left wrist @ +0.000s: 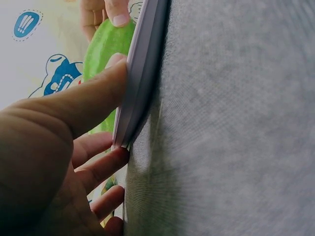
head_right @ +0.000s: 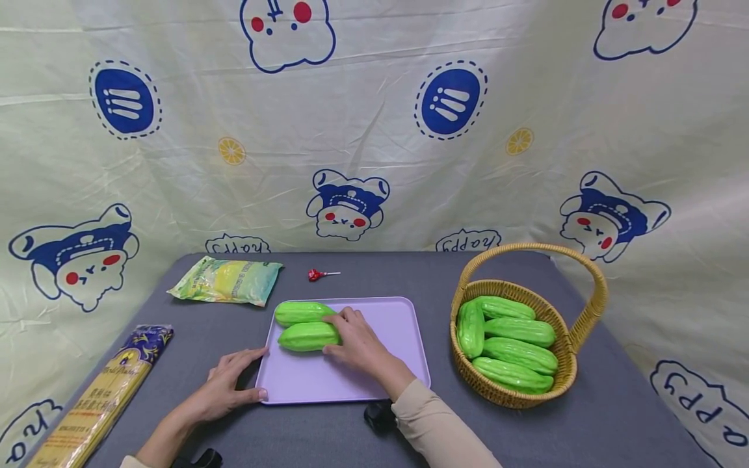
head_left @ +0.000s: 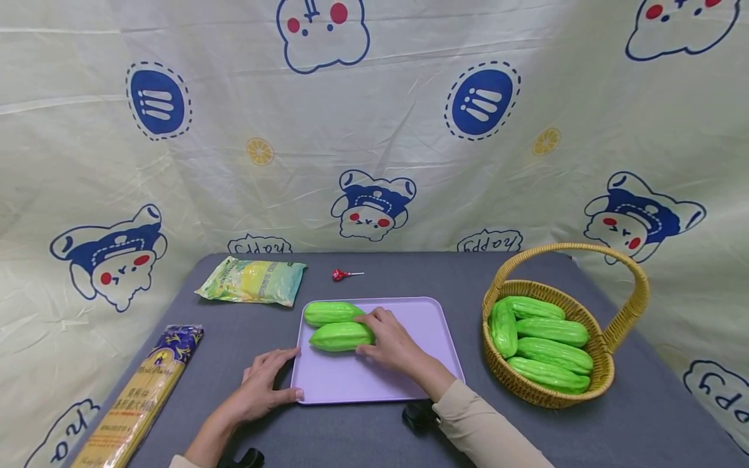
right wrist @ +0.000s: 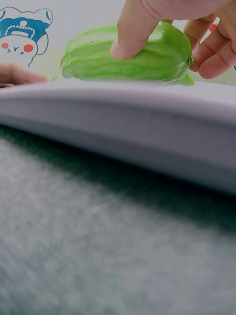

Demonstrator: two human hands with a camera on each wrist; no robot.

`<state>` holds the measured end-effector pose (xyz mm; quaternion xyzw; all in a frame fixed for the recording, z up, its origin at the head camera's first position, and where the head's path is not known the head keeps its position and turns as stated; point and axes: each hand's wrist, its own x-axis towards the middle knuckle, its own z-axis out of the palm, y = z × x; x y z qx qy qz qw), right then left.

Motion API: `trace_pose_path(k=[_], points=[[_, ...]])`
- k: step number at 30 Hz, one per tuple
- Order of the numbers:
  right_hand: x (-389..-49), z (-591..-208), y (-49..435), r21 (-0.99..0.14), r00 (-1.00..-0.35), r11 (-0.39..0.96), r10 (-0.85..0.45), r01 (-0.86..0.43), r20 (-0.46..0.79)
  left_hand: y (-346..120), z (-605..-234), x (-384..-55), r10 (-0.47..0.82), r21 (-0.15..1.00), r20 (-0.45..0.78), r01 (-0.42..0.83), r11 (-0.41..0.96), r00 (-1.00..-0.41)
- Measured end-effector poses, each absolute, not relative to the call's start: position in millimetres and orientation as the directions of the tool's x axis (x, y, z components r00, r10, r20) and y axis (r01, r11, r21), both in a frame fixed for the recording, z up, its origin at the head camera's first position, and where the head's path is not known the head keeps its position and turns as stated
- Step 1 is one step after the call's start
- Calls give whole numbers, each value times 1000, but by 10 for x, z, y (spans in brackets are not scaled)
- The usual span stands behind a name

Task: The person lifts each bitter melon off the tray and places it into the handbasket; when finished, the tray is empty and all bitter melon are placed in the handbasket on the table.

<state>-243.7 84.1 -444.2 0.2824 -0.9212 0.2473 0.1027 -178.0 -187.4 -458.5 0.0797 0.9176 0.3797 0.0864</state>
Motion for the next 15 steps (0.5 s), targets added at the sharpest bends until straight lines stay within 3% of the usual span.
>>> trace_pose_path(k=[15], points=[[-2276,-4210,1142,-370,-781,698,-465,-613,416,-1867,-4588,-1779,209,707,-95,82,702,-973]])
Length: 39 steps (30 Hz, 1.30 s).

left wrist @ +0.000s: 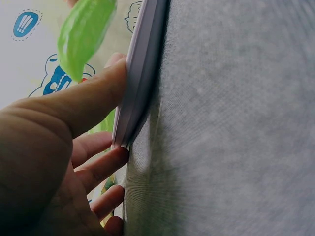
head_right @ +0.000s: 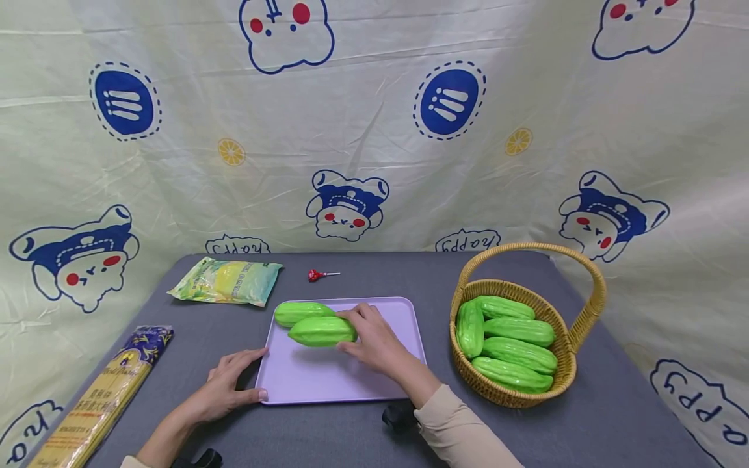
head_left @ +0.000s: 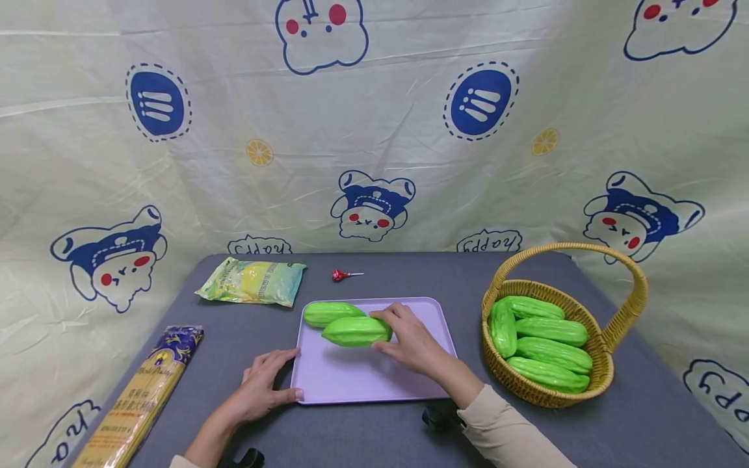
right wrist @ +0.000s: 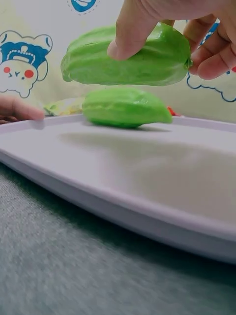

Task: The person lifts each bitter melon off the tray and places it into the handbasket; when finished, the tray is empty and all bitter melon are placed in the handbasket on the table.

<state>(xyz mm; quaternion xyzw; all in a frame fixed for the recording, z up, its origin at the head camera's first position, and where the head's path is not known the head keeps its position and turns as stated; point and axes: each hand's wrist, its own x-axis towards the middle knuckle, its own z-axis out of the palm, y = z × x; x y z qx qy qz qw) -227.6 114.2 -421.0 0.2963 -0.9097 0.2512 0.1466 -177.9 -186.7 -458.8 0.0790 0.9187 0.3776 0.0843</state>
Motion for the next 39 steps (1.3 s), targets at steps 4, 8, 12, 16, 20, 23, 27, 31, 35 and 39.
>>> trace_pose_path(k=[4,8,12,16,20,23,27,31,35,39], points=[[-2232,-4176,1263,-373,-780,697,-456,-613,429,-1868,-4590,-1778,208,708,-95,81,701,-974],[-2177,-4131,1401,-378,-794,712,-435,-592,424,-1872,-4594,-1778,207,708,-96,80,702,-974],[-2109,-4081,1552,-356,-789,724,-427,-591,442,-1877,-4596,-1781,210,707,-104,76,703,-972],[-2044,-4038,1713,-333,-784,739,-413,-586,463,-1877,-4591,-1784,213,707,-113,72,703,-970],[-1994,-4001,1882,-317,-783,752,-400,-578,477,-1874,-4585,-1785,215,709,-112,74,702,-970],[-1951,-3969,2019,-320,-786,757,-389,-570,481,-1872,-4581,-1787,218,710,-106,79,700,-970],[-1896,-3914,2188,-329,-800,771,-362,-545,478,-1876,-4586,-1791,218,708,-96,88,701,-971],[-1847,-3861,2350,-308,-799,791,-342,-528,494,-1875,-4591,-1790,221,707,-85,98,701,-972],[-1797,-3820,2511,-288,-805,815,-320,-503,499,-1872,-4589,-1787,222,708,-87,96,700,-971],[-1739,-3781,2666,-284,-816,830,-303,-480,492,-1875,-4586,-1785,216,708,-100,83,701,-971]])
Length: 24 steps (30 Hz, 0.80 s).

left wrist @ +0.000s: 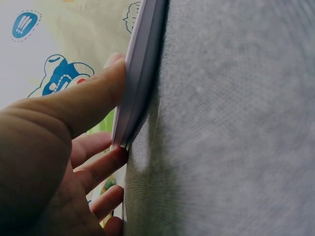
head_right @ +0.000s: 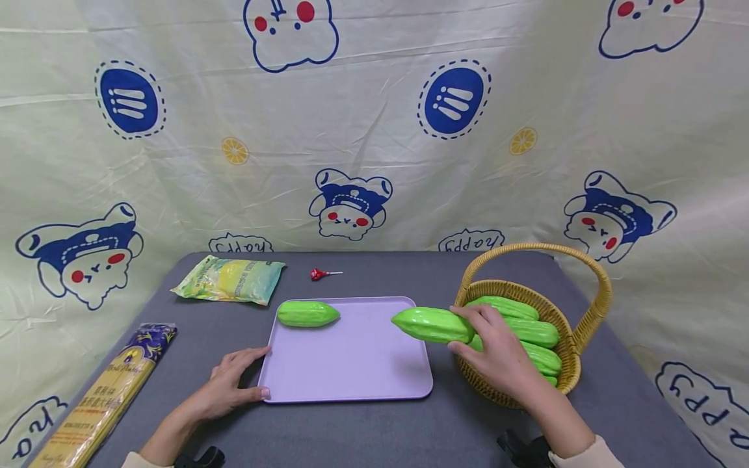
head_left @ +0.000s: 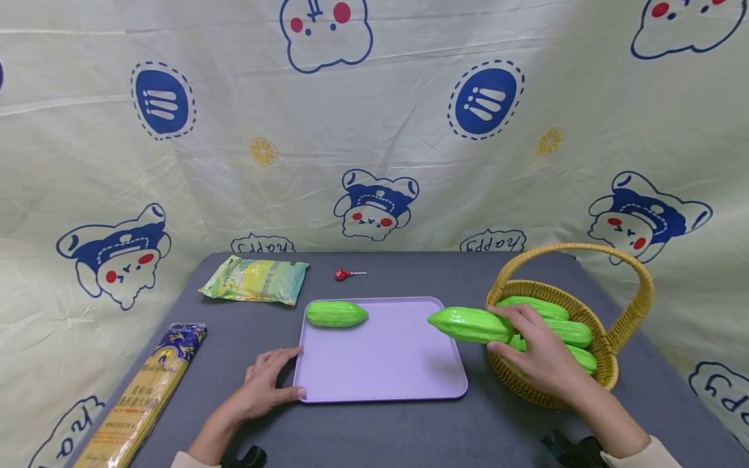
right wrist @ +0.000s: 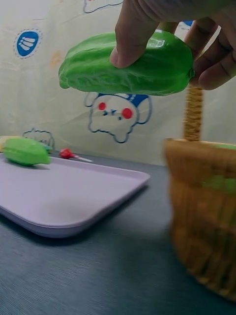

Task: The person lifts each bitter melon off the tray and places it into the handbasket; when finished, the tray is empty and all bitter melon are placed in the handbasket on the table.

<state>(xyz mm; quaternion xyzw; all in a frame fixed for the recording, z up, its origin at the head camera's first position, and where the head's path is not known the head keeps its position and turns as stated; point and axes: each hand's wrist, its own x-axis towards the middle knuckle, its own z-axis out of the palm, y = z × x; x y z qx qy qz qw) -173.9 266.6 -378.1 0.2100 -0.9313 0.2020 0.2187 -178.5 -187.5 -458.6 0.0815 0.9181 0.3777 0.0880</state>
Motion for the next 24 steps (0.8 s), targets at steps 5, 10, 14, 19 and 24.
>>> trace_pose_path(k=[5,10,14,19,24], points=[[-1682,-3720,2854,-267,-815,847,-284,-460,505,-1875,-4583,-1785,216,709,-100,82,700,-971],[-1665,-3680,3047,-250,-822,869,-258,-427,507,-1875,-4588,-1789,217,709,-93,88,700,-972],[-1660,-3649,3186,-264,-849,881,-235,-392,474,-1875,-4590,-1788,219,707,-90,93,701,-972],[-1650,-3604,3338,-290,-886,892,-210,-347,413,-1875,-4587,-1786,222,708,-91,94,700,-971],[-1678,-3584,3464,-294,-909,906,-183,-304,373,-1877,-4585,-1784,223,708,-94,92,700,-970]])
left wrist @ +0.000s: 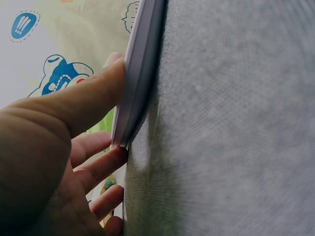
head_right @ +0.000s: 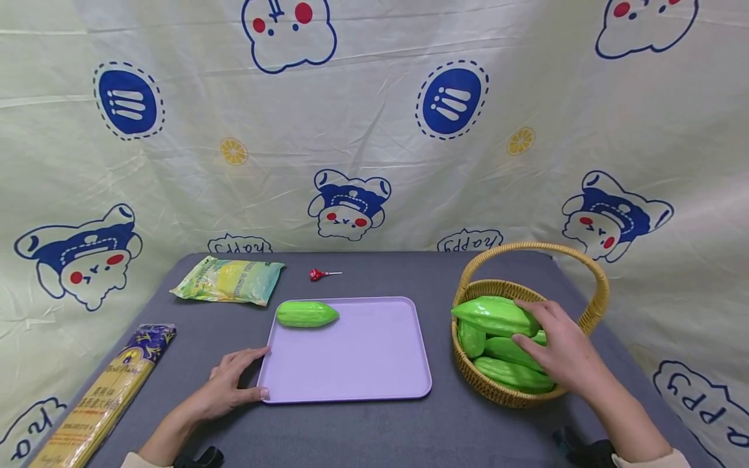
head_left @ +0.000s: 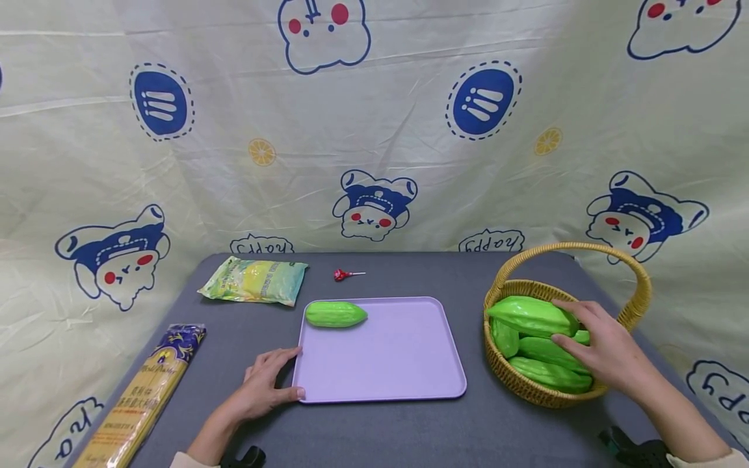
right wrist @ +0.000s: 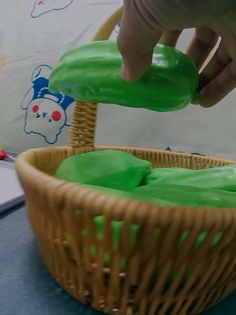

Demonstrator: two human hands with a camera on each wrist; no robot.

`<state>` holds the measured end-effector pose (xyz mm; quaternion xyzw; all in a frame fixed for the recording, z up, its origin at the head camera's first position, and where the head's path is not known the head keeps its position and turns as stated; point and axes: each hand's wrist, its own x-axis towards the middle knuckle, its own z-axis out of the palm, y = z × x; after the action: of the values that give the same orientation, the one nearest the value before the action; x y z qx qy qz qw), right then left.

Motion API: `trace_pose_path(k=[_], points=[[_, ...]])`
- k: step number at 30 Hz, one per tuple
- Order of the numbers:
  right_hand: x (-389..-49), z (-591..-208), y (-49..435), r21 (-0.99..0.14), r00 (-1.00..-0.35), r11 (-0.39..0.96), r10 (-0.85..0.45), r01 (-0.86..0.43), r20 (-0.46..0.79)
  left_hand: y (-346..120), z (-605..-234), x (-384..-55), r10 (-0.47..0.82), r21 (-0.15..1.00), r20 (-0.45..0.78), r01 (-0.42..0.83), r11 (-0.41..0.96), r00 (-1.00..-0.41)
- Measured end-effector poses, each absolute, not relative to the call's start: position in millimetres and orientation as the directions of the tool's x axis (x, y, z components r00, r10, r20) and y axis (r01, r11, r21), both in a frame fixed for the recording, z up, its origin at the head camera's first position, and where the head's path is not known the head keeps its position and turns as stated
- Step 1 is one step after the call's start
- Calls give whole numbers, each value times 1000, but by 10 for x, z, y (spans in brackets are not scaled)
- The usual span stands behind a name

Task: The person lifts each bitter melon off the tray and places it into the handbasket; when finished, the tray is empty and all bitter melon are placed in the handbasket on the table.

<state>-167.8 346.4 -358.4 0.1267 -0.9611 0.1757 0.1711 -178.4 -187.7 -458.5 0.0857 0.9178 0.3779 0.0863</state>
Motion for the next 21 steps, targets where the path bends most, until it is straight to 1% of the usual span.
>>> trace_pose_path(k=[7,14,21], points=[[-1782,-3561,3576,-265,-913,921,-179,-287,367,-1878,-4585,-1788,221,704,-102,87,705,-970],[-1913,-3516,3630,-290,-941,926,-152,-243,303,-1879,-4583,-1788,221,702,-104,86,707,-970],[-2035,-3504,3678,-275,-944,929,-168,-248,283,-1877,-4591,-1791,221,702,-103,87,707,-970]])
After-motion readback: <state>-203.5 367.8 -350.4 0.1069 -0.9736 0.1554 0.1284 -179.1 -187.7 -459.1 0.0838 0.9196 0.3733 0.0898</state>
